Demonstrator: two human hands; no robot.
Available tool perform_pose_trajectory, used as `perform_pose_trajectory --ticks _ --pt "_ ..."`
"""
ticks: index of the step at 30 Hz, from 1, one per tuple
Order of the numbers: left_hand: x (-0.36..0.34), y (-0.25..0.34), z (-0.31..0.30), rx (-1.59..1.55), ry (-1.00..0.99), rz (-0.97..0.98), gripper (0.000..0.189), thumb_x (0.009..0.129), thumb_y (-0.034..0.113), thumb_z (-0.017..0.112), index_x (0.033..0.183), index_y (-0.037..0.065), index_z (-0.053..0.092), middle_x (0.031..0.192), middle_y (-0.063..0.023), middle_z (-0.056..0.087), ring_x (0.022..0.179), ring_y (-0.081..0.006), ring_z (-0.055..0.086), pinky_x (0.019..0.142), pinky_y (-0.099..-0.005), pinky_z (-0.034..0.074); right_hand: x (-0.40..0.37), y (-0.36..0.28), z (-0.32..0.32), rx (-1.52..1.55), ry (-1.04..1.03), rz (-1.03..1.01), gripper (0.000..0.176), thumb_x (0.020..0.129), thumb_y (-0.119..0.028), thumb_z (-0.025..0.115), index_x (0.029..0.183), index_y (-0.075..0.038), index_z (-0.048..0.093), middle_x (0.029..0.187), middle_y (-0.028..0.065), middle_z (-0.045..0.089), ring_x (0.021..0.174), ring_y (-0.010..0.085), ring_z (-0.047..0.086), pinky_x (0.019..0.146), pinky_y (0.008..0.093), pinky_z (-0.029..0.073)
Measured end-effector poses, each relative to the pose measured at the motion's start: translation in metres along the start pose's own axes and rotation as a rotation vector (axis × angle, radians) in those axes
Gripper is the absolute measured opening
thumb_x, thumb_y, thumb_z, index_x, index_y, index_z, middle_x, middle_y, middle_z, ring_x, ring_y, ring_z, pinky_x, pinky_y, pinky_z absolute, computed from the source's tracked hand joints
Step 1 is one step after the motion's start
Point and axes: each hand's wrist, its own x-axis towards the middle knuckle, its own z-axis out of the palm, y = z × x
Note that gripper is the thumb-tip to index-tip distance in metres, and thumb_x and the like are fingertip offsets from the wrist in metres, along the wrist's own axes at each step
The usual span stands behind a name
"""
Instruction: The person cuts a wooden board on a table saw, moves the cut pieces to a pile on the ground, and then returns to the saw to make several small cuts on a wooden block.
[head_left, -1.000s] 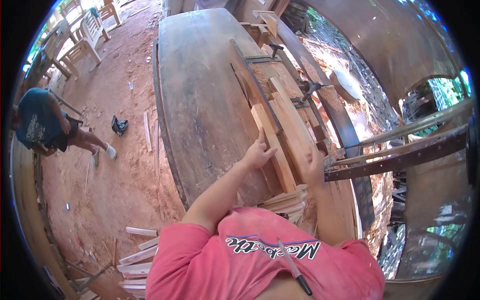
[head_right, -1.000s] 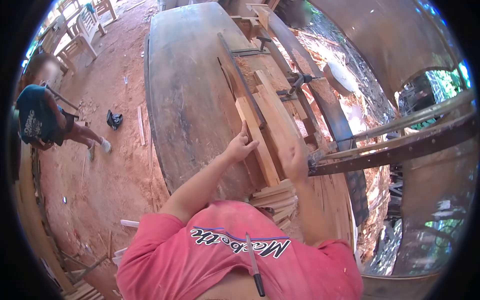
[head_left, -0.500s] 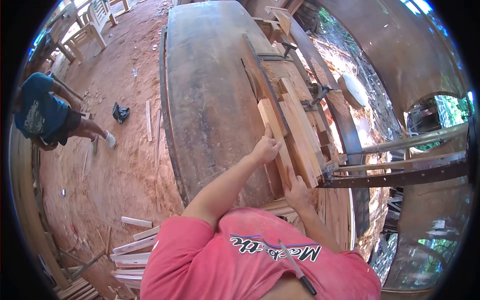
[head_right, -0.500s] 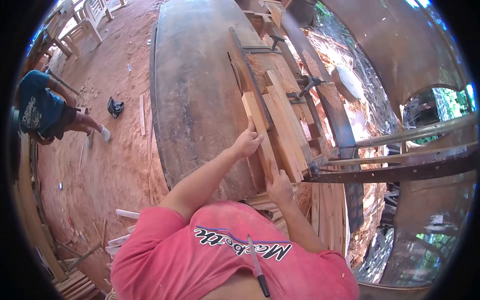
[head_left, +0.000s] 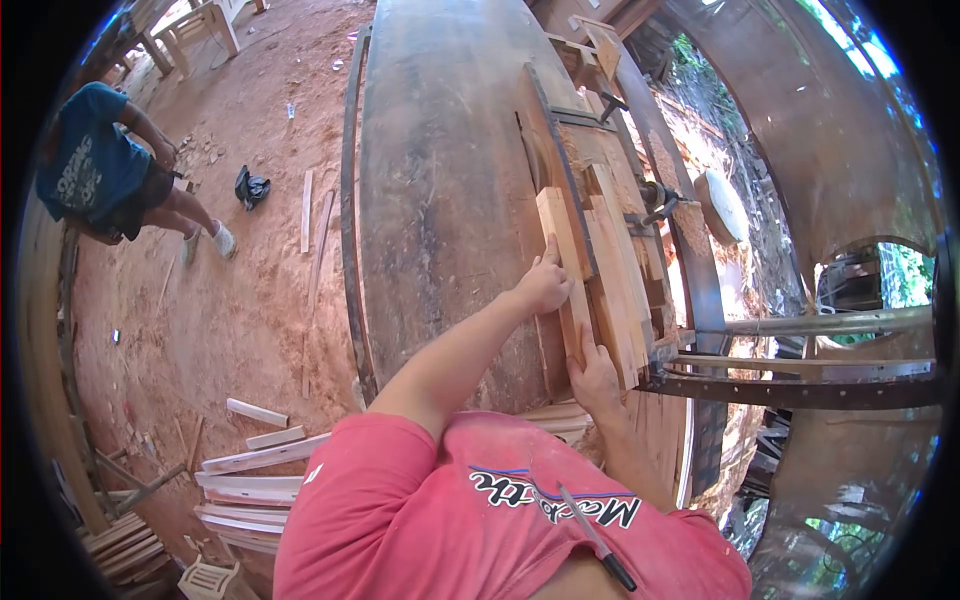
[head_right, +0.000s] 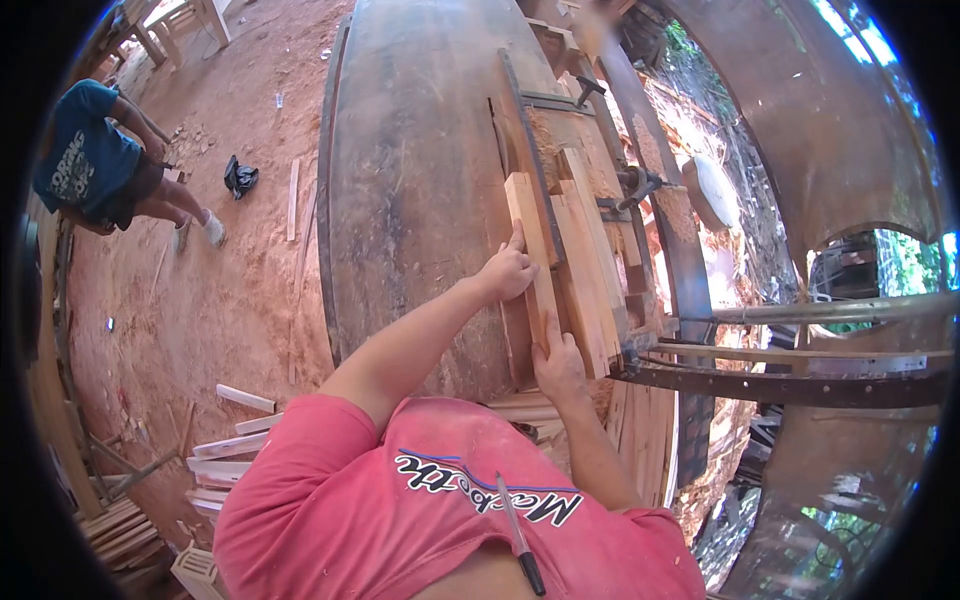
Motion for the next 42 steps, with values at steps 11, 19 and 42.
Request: perform_pose_trajectory --ticks 11,19,42 --pt "0.011 -0.005 -0.004 0.016 0.049 0.014 0.047 0.097 0.030 0.049 0.103 -0.011 0.070 0.156 -0.0399 -0.004 0.140 -0.0545 0.028 0.122 -0.0507 0.017 0.014 0.000 0.003 0.001 -0.008 0.011 0.074 0.089 -0.022 0.062 0.154 -0.008 0.031 0.092 0.0260 0.055 0.084 0.0458 0.058 0.077 0.0536 0.048" --pt "0.017 -0.008 -0.006 0.026 0.056 0.018 0.045 0.095 0.029 0.050 0.102 -0.010 0.071 0.155 -0.0415 -0.003 0.137 -0.0522 0.035 0.121 -0.0512 0.019 0.021 -0.003 0.001 0.006 -0.013 0.026 0.073 0.090 -0.022 0.062 0.155 -0.008 0.031 0.092 0.0255 0.056 0.084 0.0451 0.058 0.078 0.0532 0.048" --pt "0.047 0.004 -0.050 -0.153 0.161 0.136 0.051 0.093 0.034 0.045 0.097 -0.009 0.071 0.158 -0.0369 0.009 0.150 -0.0426 0.016 0.120 -0.0581 0.011 0.079 -0.060 -0.133 0.025 0.311 -0.165 0.040 0.087 -0.021 0.067 0.121 -0.001 0.068 0.097 0.0272 0.070 0.089 0.0400 0.070 0.080 0.0435 0.054"
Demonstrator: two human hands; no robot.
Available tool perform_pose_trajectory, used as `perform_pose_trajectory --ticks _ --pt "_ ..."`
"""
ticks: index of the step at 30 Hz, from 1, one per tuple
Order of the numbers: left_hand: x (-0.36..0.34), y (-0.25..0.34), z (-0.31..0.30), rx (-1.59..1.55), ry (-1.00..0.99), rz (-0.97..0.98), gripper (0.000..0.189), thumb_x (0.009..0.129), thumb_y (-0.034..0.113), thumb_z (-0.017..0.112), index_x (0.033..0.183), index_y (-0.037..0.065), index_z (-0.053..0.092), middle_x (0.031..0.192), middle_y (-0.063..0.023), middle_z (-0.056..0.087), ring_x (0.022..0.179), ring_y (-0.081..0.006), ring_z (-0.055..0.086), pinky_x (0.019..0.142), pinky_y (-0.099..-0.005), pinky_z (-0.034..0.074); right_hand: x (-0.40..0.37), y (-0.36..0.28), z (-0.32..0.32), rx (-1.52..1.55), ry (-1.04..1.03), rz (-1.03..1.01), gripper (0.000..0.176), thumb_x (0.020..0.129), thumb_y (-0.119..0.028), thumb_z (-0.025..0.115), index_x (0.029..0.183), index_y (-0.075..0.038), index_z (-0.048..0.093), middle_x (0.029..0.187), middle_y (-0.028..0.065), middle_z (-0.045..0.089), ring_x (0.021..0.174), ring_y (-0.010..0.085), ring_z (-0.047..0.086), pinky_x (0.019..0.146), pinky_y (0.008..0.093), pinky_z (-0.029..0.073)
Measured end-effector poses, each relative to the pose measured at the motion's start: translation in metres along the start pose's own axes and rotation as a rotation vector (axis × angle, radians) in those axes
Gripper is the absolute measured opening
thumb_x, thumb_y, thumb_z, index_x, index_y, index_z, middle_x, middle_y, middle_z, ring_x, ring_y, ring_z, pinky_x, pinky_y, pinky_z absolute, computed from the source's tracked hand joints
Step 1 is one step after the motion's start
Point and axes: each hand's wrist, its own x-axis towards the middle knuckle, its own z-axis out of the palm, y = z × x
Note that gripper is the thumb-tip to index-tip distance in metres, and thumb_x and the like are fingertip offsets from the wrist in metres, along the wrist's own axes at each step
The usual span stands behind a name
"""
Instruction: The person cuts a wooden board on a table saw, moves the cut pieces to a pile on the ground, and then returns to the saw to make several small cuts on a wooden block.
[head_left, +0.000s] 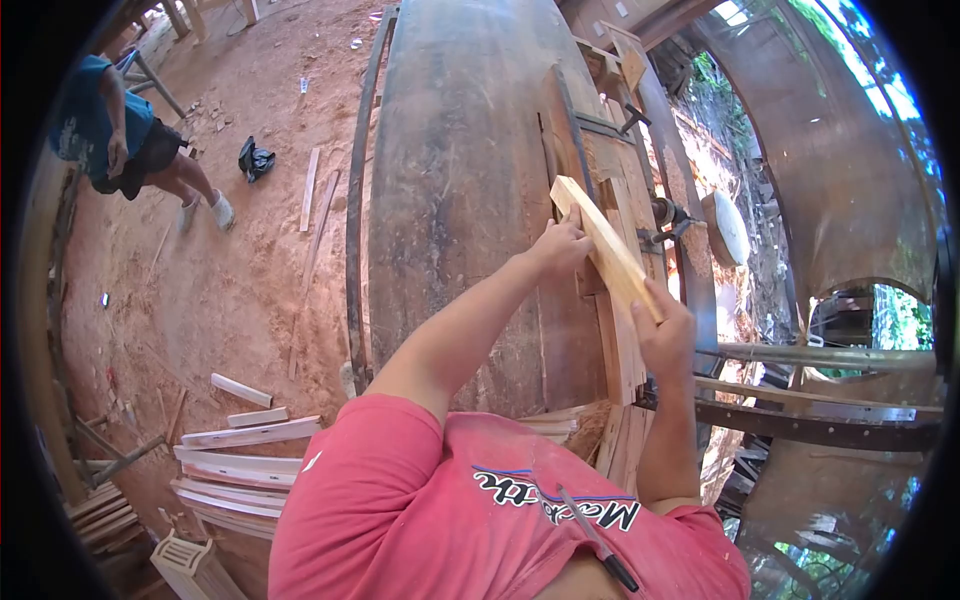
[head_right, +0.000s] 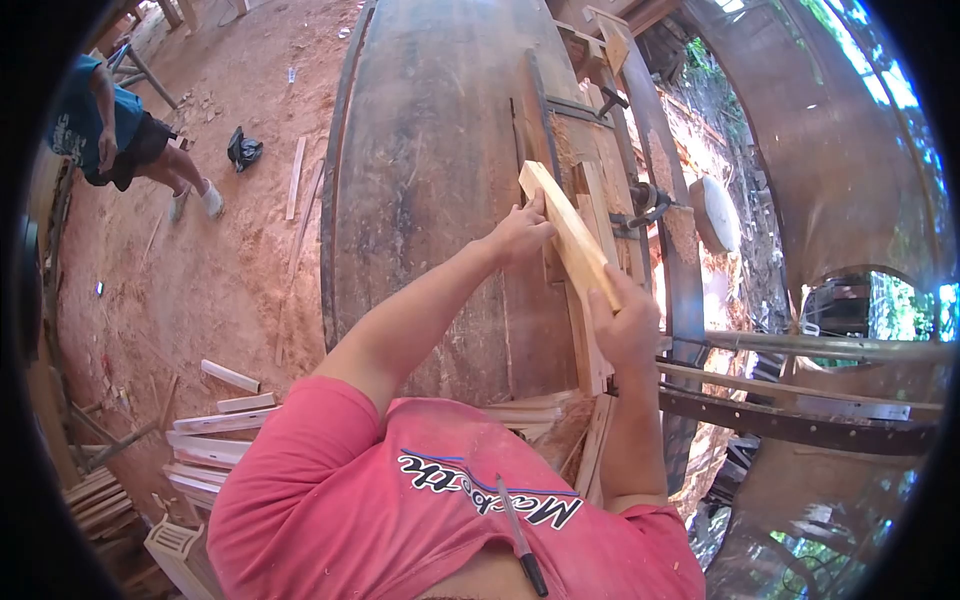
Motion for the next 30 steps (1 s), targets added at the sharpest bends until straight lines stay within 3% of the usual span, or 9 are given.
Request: perform_pose_trajectory --ticks 2,11,14,20,24,26,30 --pt "0.006 0.006 -0.006 0.015 0.009 -0.042 0.053 0.090 0.034 0.042 0.103 -0.008 0.072 0.158 -0.0356 0.010 0.145 -0.0448 0.027 0.121 -0.0560 0.009 0.020 -0.009 -0.009 0.038 0.019 0.054 0.036 0.086 -0.022 0.068 0.114 0.001 0.071 0.097 0.0261 0.071 0.090 0.0346 0.072 0.080 0.0391 0.055" --pt "0.020 0.027 -0.023 -0.079 0.085 -0.066 0.052 0.088 0.033 0.042 0.098 -0.008 0.072 0.153 -0.0400 0.017 0.135 -0.0520 0.038 0.121 -0.0485 0.014 0.115 -0.044 -0.046 -0.053 -0.101 0.096 0.033 0.085 -0.026 0.064 0.103 0.001 0.074 0.087 0.0198 0.073 0.084 0.0266 0.072 0.078 0.0355 0.053" --pt "0.029 0.026 -0.022 -0.162 0.126 -0.065 0.052 0.088 0.033 0.042 0.098 -0.008 0.072 0.153 -0.0417 0.016 0.140 -0.0503 0.032 0.121 -0.0494 0.013 0.149 -0.042 -0.051 -0.065 -0.187 0.083 0.035 0.085 -0.026 0.063 0.101 0.004 0.073 0.078 0.0144 0.071 0.073 0.0194 0.067 0.070 0.0334 0.050" --pt "0.039 0.029 -0.030 -0.204 0.112 -0.085 0.051 0.088 0.032 0.043 0.098 -0.009 0.072 0.153 -0.0441 0.009 0.149 -0.0455 0.016 0.122 -0.0508 0.009 0.208 -0.043 -0.055 -0.035 -0.269 0.079 0.035 0.083 -0.026 0.064 0.094 0.006 0.074 0.075 0.0097 0.069 0.071 0.0158 0.061 0.070 0.0318 0.047" --pt "0.044 0.030 -0.029 -0.264 0.138 -0.092 0.051 0.087 0.031 0.043 0.100 -0.010 0.071 0.154 -0.0433 0.007 0.148 -0.0463 0.016 0.122 -0.0504 0.008 0.237 -0.039 -0.052 -0.024 -0.285 0.021 0.035 0.081 -0.026 0.064 0.087 0.007 0.073 0.072 0.0088 0.067 0.068 0.0153 0.059 0.068 0.0312 0.046" --pt "0.053 0.022 -0.025 -0.241 0.210 -0.063 0.044 0.087 0.031 0.046 0.089 -0.005 0.072 0.161 -0.0321 0.003 0.142 -0.0575 0.020 0.122 -0.0446 0.016 0.249 -0.038 -0.050 -0.002 -0.297 0.017 0.035 0.081 -0.026 0.064 0.086 0.008 0.072 0.071 0.0081 0.066 0.066 0.0153 0.058 0.068 0.0311 0.046" --pt "0.057 0.024 -0.028 -0.259 0.202 -0.091 0.045 0.088 0.031 0.047 0.090 -0.005 0.073 0.160 -0.0336 0.002 0.142 -0.0584 0.020 0.122 -0.0456 0.015 0.272 -0.038 -0.048 -0.044 -0.350 0.010 0.031 0.082 -0.025 0.062 0.077 0.005 0.069 0.069 0.0027 0.061 0.065 0.0111 0.054 0.064 0.0281 0.042"
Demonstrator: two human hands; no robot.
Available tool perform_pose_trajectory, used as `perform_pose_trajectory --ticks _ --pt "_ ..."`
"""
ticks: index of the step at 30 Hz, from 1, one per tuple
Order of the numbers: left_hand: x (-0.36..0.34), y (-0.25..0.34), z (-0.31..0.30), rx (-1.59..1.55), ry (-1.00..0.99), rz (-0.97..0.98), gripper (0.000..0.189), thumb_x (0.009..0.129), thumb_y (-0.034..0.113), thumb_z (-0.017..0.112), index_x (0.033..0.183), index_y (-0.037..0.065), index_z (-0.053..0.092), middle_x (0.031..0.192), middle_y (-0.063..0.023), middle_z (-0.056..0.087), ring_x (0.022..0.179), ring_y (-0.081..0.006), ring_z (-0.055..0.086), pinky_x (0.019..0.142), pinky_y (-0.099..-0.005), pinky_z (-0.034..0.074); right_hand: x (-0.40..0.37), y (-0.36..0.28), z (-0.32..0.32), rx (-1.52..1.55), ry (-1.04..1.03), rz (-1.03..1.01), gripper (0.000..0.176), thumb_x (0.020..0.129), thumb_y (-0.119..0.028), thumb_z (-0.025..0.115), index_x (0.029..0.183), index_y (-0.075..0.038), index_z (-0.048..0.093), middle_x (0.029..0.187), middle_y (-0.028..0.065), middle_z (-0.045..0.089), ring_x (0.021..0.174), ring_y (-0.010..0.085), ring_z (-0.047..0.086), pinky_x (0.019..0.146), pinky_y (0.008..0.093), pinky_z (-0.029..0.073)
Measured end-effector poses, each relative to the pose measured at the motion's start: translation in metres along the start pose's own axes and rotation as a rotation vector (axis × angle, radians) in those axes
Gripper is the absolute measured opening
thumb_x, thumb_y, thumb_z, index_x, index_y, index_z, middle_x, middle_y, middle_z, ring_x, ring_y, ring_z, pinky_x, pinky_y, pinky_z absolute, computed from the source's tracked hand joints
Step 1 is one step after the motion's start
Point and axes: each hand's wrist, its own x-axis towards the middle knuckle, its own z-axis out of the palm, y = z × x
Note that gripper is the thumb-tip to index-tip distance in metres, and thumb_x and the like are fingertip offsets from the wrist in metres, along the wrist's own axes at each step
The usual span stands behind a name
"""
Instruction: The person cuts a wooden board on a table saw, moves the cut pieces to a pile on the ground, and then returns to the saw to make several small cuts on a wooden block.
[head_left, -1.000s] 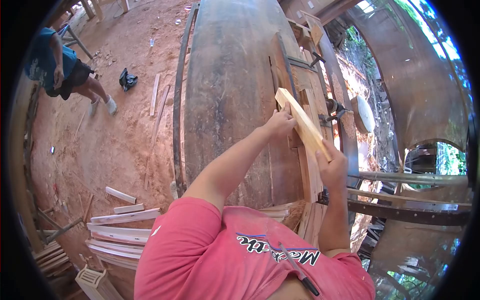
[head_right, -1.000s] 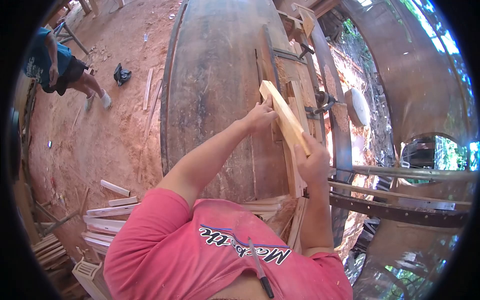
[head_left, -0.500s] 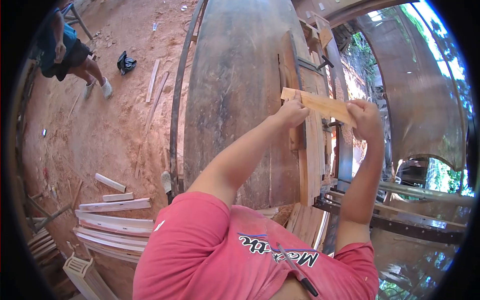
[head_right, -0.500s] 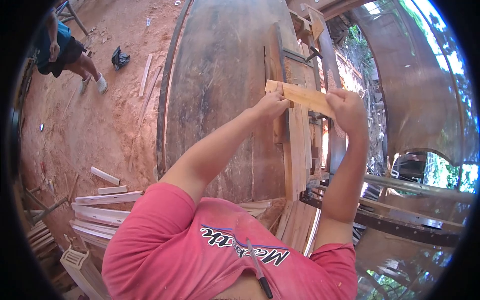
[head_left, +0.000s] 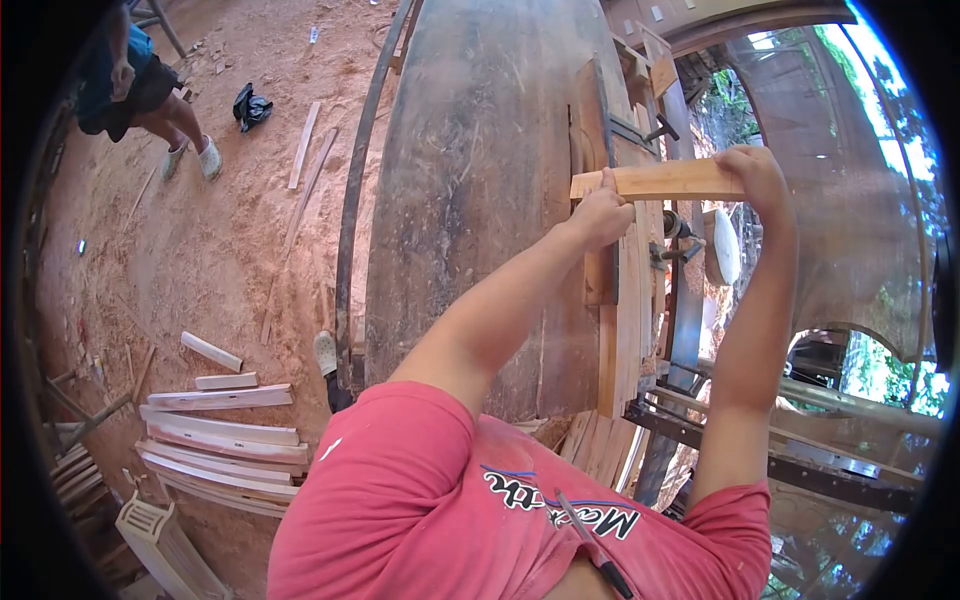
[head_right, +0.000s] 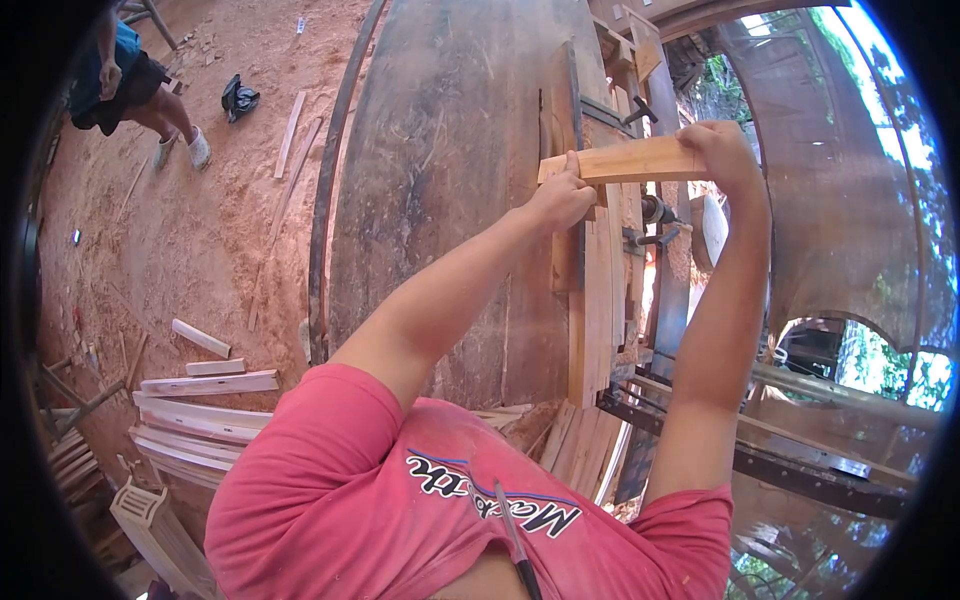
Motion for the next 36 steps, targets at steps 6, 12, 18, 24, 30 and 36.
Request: perform_pose_trajectory --ticks 6,12,18,24,30,36 --pt "0.014 -0.002 -0.003 -0.003 -0.020 -0.041 0.043 0.084 0.029 0.050 0.096 -0.005 0.074 0.150 -0.0378 0.029 0.134 -0.0387 0.047 0.115 -0.0337 0.032 0.042 0.041 -0.009 -0.194 0.023 -0.304 0.027 0.081 -0.022 0.062 0.080 0.003 0.071 0.076 0.0125 0.066 0.073 0.0223 0.060 0.072 0.0372 0.045" --pt "0.016 -0.012 0.004 0.108 0.068 -0.027 0.070 0.082 0.024 0.053 0.136 -0.020 0.042 0.132 -0.0399 0.050 0.125 -0.0399 0.055 0.109 -0.0344 0.039 0.016 0.043 -0.002 -0.266 0.053 -0.268 0.026 0.081 -0.022 0.060 0.081 0.002 0.070 0.084 0.0172 0.066 0.075 0.0265 0.061 0.072 0.0396 0.047" --pt "-0.037 -0.003 0.012 0.149 -0.082 -0.085 0.082 0.086 0.029 0.045 0.146 -0.019 0.017 0.130 -0.0408 0.051 0.122 -0.0453 0.056 0.110 -0.0430 0.039 -0.149 0.038 0.057 0.053 0.117 -0.013 0.031 0.083 -0.024 0.064 0.099 0.002 0.068 0.084 0.0124 0.067 0.074 0.0195 0.062 0.069 0.0350 0.051" --pt "-0.114 -0.031 0.034 0.177 -0.161 -0.143 0.087 0.087 0.027 0.049 0.152 -0.013 0.008 0.112 -0.0394 0.062 0.105 -0.0467 0.065 0.093 -0.0459 0.052 -0.300 0.060 0.179 -0.035 -0.036 0.312 0.050 0.074 -0.018 0.072 0.119 -0.007 0.055 0.097 0.0212 0.064 0.102 0.0404 0.062 0.089 0.0452 0.048" --pt "-0.198 -0.066 0.053 0.276 -0.418 -0.132 0.059 0.083 0.019 0.055 0.134 -0.012 0.049 0.126 -0.0249 0.062 0.110 -0.0381 0.063 0.101 -0.0461 0.047 -0.389 0.073 0.261 0.174 -0.112 0.434 0.064 0.066 -0.017 0.076 0.123 -0.011 0.047 0.101 0.0213 0.063 0.097 0.0441 0.062 0.086 0.0486 0.049" --pt "-0.259 -0.034 0.046 0.409 -0.027 0.705 0.021 0.072 0.016 0.065 0.082 0.001 0.073 0.118 -0.0186 0.065 0.118 -0.0361 0.060 0.101 -0.0503 0.045 -0.405 0.095 0.245 0.271 -0.100 0.300 0.057 0.067 -0.010 0.073 0.120 -0.010 0.051 0.096 0.0170 0.062 0.087 0.0304 0.064 0.078 0.0401 0.050"
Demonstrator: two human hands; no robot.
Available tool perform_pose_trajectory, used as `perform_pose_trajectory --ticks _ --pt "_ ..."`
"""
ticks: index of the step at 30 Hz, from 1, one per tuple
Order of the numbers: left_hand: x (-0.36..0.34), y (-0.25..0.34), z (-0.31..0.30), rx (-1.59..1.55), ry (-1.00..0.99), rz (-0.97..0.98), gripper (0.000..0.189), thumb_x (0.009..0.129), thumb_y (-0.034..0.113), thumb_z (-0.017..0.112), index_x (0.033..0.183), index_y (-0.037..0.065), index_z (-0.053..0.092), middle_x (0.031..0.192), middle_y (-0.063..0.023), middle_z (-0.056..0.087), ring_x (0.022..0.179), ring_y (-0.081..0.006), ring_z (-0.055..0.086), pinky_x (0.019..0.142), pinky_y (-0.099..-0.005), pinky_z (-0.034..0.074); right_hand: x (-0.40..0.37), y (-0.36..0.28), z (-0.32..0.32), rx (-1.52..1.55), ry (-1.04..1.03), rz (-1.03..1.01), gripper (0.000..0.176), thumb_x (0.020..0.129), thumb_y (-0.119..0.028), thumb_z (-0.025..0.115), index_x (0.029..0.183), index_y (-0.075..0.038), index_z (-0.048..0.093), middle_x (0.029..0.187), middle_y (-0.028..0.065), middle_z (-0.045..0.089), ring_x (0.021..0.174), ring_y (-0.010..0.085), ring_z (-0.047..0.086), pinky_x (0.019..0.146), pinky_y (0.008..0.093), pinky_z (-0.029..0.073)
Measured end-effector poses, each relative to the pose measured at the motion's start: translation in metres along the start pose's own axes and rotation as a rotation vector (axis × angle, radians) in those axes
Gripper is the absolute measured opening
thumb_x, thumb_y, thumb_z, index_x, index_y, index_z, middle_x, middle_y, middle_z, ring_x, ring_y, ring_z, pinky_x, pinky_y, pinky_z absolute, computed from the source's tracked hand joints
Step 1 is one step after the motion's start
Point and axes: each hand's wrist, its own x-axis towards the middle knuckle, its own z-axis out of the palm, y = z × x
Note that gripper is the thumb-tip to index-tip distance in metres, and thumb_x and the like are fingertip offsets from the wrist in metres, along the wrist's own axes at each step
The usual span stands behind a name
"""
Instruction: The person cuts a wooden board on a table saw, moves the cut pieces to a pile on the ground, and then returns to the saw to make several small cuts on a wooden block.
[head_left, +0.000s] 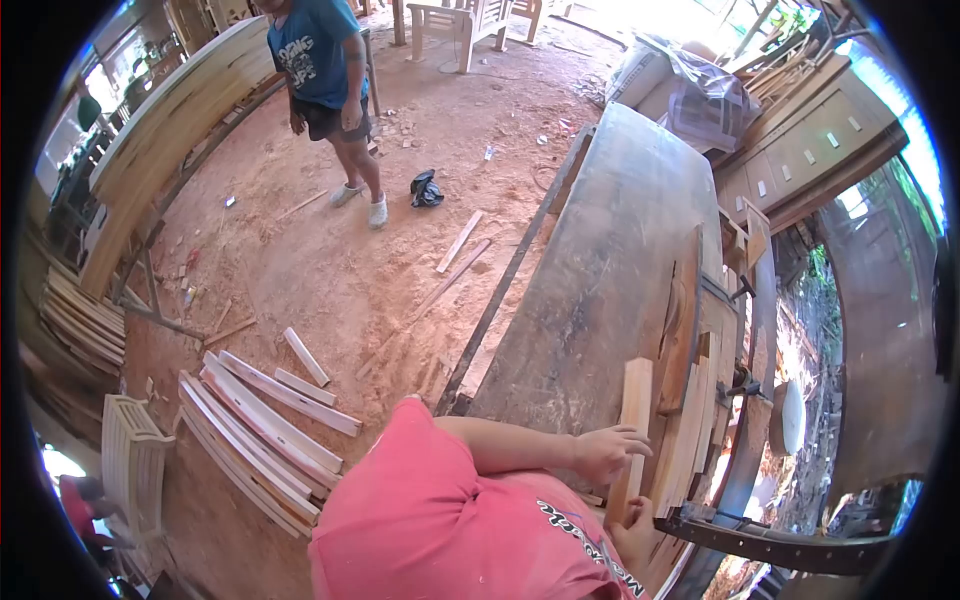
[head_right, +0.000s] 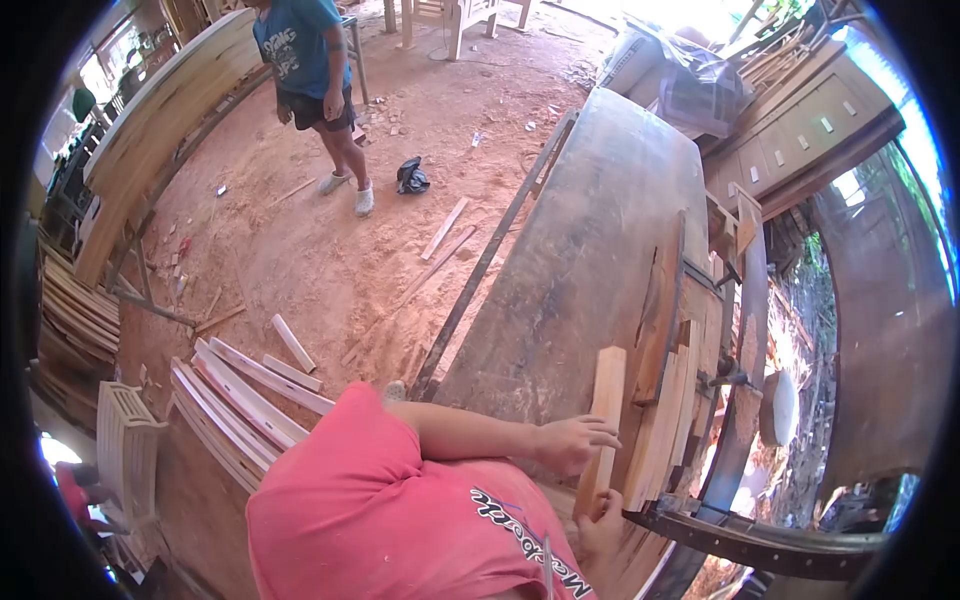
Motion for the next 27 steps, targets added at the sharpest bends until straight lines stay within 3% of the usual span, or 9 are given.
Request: perform_pose_trajectory --ticks 2,7,9,13,16,19,21,24,27 --pt "0.017 0.029 -0.041 0.100 -0.222 0.237 0.013 0.072 0.014 0.066 0.075 0.002 0.071 0.134 -0.0150 0.057 0.123 -0.0381 0.055 0.105 -0.0596 0.037 0.010 0.015 -0.020 0.120 -0.077 -0.106 0.053 0.068 -0.007 0.071 0.118 -0.008 0.054 0.096 0.0122 0.062 0.083 0.0218 0.062 0.074 0.0329 0.049" --pt "0.042 0.026 -0.046 0.110 -0.159 0.305 0.019 0.070 0.015 0.073 0.085 0.004 0.069 0.131 -0.0164 0.053 0.118 -0.0375 0.054 0.100 -0.0579 0.040 0.008 -0.033 -0.075 0.589 0.086 -0.300 0.046 0.080 -0.015 0.070 0.121 -0.001 0.055 0.098 0.0072 0.064 0.083 0.0188 0.061 0.073 0.0291 0.049" --pt "0.062 0.040 -0.058 0.029 -0.063 0.313 0.020 0.072 0.016 0.075 0.088 0.004 0.068 0.128 -0.0176 0.054 0.115 -0.0371 0.055 0.098 -0.0573 0.040 0.011 -0.056 -0.070 1.358 0.420 -0.289 0.048 0.088 -0.022 0.066 0.128 -0.001 0.052 0.102 0.0111 0.065 0.086 0.0173 0.062 0.075 0.0287 0.050" --pt "0.086 0.047 -0.060 -0.232 0.161 0.010 0.024 0.087 0.020 0.074 0.099 0.000 0.068 0.118 -0.0180 0.054 0.109 -0.0316 0.056 0.090 -0.0403 0.048 0.044 -0.035 -0.055 0.754 0.131 -0.352 0.059 0.091 -0.028 0.065 0.139 -0.001 0.045 0.110 0.0141 0.065 0.097 0.0199 0.061 0.084 0.0325 0.050" --pt "0.085 0.033 -0.047 -0.938 0.412 -0.487 0.029 0.098 0.026 0.065 0.105 -0.002 0.067 0.109 -0.0066 0.054 0.099 -0.0100 0.054 0.083 -0.0283 0.048 0.050 -0.039 0.001 0.490 0.007 -0.367 0.071 0.079 -0.026 0.077 0.138 0.000 0.046 0.106 0.0109 0.065 0.094 0.0197 0.060 0.084 0.0334 0.048" --pt "0.065 0.008 -0.034 -0.807 0.476 -0.751 0.031 0.100 0.029 0.062 0.106 -0.001 0.067 0.104 -0.0025 0.058 0.093 -0.0094 0.056 0.079 -0.0280 0.049 0.036 -0.055 0.021 0.221 -0.031 -0.315 0.064 0.071 -0.018 0.080 0.127 0.001 0.054 0.101 0.0094 0.065 0.089 0.0196 0.061 0.080 0.0342 0.050" --pt "0.051 -0.009 -0.019 -0.657 0.616 -0.726 0.037 0.097 0.031 0.060 0.089 -0.004 0.070 0.078 -0.0079 0.063 0.072 -0.0137 0.059 0.065 -0.0342 0.049 0.047 -0.026 0.049 0.387 -0.107 -0.155 0.049 0.068 -0.011 0.078 0.112 0.001 0.059 0.093 0.0083 0.065 0.082 0.0188 0.061 0.075 0.0351 0.050" --pt "0.033 -0.014 -0.032 -0.614 0.310 -0.892 0.041 0.100 0.037 0.059 0.104 -0.003 0.068 0.090 -0.0054 0.065 0.086 -0.0119 0.060 0.074 -0.0323 0.051 0.036 -0.034 0.049 0.371 -0.067 -0.097 0.036 0.066 -0.009 0.075 0.098 0.001 0.063 0.078 0.0055 0.064 0.074 0.0196 0.062 0.070 0.0364 0.051" --pt "0.027 -0.014 -0.034 -0.407 0.146 -0.936 0.049 0.096 0.043 0.055 0.094 -0.003 0.071 0.087 -0.0236 0.070 0.087 -0.0320 0.070 0.078 -0.0435 0.051 0.030 -0.036 0.045 0.347 -0.079 -0.021 0.033 0.065 -0.011 0.074 0.095 0.001 0.064 0.074 0.0063 0.063 0.072 0.0200 0.063 0.067 0.0374 0.051"
